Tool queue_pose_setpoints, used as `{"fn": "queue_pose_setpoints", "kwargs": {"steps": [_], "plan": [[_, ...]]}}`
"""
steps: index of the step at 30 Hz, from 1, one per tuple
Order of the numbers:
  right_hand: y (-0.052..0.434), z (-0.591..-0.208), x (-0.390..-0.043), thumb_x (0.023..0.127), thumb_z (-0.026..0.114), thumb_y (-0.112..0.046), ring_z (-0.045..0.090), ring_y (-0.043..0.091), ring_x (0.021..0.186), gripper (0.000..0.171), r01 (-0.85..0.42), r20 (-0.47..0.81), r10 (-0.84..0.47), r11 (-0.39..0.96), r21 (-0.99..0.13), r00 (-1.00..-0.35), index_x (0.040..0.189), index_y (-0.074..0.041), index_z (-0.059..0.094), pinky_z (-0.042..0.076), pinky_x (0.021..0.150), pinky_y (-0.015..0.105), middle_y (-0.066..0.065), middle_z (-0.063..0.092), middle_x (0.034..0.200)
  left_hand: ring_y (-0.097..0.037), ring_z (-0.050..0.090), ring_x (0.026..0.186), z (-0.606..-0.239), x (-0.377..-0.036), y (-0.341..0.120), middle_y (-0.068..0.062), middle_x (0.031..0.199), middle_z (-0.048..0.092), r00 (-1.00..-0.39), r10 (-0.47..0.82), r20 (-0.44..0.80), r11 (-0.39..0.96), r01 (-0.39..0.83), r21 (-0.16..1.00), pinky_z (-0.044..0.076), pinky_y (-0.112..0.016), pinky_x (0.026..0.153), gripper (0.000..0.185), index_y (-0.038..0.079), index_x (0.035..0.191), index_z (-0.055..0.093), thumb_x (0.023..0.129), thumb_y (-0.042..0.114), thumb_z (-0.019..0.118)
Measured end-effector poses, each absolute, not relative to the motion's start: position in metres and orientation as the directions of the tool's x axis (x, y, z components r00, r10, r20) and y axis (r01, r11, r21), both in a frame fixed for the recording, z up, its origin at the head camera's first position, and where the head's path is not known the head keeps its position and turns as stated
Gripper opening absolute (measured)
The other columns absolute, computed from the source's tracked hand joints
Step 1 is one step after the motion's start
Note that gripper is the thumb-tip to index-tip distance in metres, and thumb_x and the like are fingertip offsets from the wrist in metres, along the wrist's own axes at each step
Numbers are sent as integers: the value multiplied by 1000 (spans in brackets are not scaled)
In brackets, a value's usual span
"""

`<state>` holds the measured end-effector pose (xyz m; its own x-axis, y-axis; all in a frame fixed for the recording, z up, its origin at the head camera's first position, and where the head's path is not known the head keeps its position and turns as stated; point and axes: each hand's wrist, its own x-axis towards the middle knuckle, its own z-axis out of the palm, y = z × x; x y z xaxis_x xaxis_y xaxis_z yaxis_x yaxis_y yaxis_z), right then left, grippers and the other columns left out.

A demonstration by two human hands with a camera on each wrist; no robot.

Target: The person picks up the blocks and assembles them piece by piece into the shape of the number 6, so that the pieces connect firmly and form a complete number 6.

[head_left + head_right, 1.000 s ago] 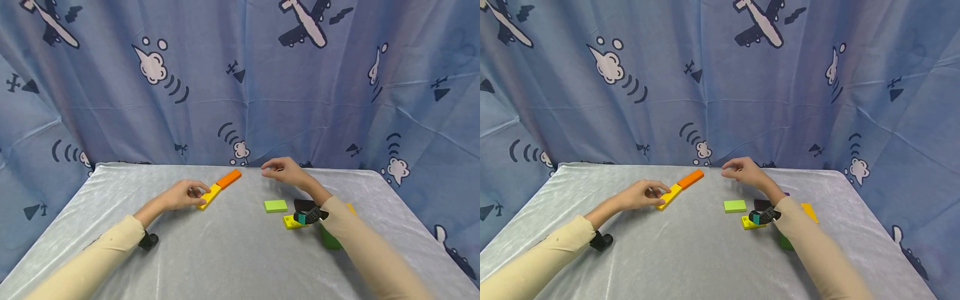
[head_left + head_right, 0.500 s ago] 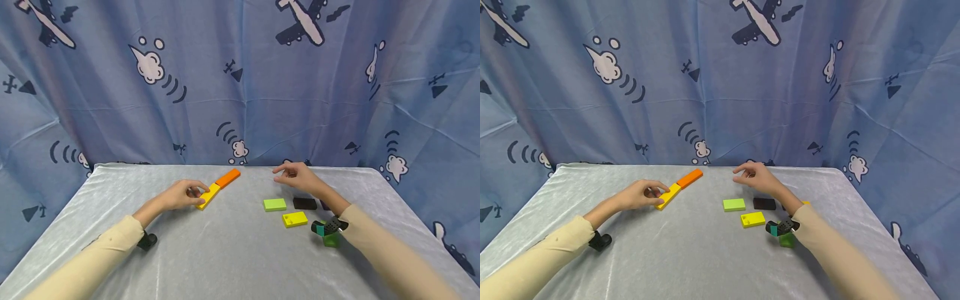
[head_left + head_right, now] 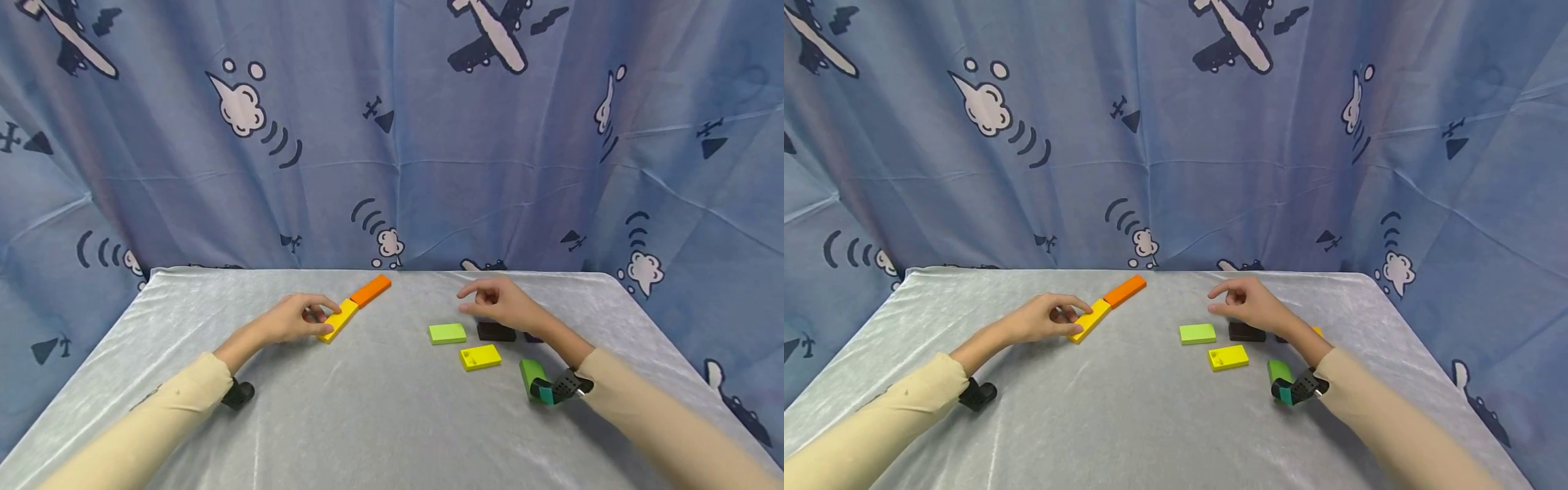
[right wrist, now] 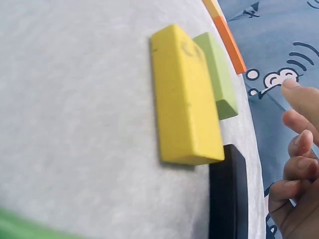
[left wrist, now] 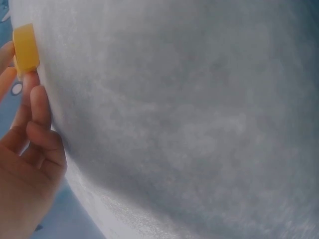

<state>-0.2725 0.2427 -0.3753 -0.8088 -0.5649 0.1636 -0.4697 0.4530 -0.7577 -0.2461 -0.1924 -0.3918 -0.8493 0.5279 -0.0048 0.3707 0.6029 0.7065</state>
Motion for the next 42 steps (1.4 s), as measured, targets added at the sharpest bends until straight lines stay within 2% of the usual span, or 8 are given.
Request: {"fn": "queue_pose_setpoints", "kwargs": {"steps": [5,11,18,27,33,42], "plan": [[247,-378,-266,91,78,-10,41,14,55,25,-508,201,-578,439,-741,-791,113,1,72,39,54,27,3,49,66,-16,65,84,-392,-246,-194,-1,97,69,-848,530,-7,603,371,707,53,-35,75,32,11,125,71,93,13,76],[250,-383,-258,88,81,-8,36,12,57,28,-533,213,-595,435,-726,-775,112,0,72,34,53,28,1,44,67,-17,65,83,-393,-246,-194,-1,97,69,-846,532,-5,597,372,711,53,-35,74,33,10,125,71,93,12,76],[250,-389,-251,85,85,-14,39,13,61,36,-506,175,-582,475,-720,-795,116,-2,72,35,58,28,0,44,70,-16,65,83,-394,-246,-194,-2,97,69,-843,538,-5,593,374,713,53,-34,73,33,9,126,70,94,12,76],[241,-392,-241,82,88,-15,39,16,63,38,-482,175,-530,520,-706,-829,114,-2,72,33,62,29,-1,38,69,-16,66,83,-394,-246,-195,-2,97,69,-844,537,-6,591,371,716,53,-34,73,33,9,126,70,94,12,76],[235,-393,-241,80,90,-20,41,16,64,40,-460,145,-519,552,-696,-842,113,-5,74,33,63,29,-2,40,69,-15,65,81,-395,-247,-194,-1,97,68,-848,529,-10,599,365,713,53,-34,73,33,11,126,70,94,12,76],[226,-393,-242,79,91,-21,40,14,62,38,-496,163,-546,543,-678,-822,110,-5,75,32,61,29,-4,40,68,-16,66,82,-394,-247,-193,-1,97,68,-850,526,-18,601,357,715,53,-34,72,32,11,126,70,94,12,76]]}}
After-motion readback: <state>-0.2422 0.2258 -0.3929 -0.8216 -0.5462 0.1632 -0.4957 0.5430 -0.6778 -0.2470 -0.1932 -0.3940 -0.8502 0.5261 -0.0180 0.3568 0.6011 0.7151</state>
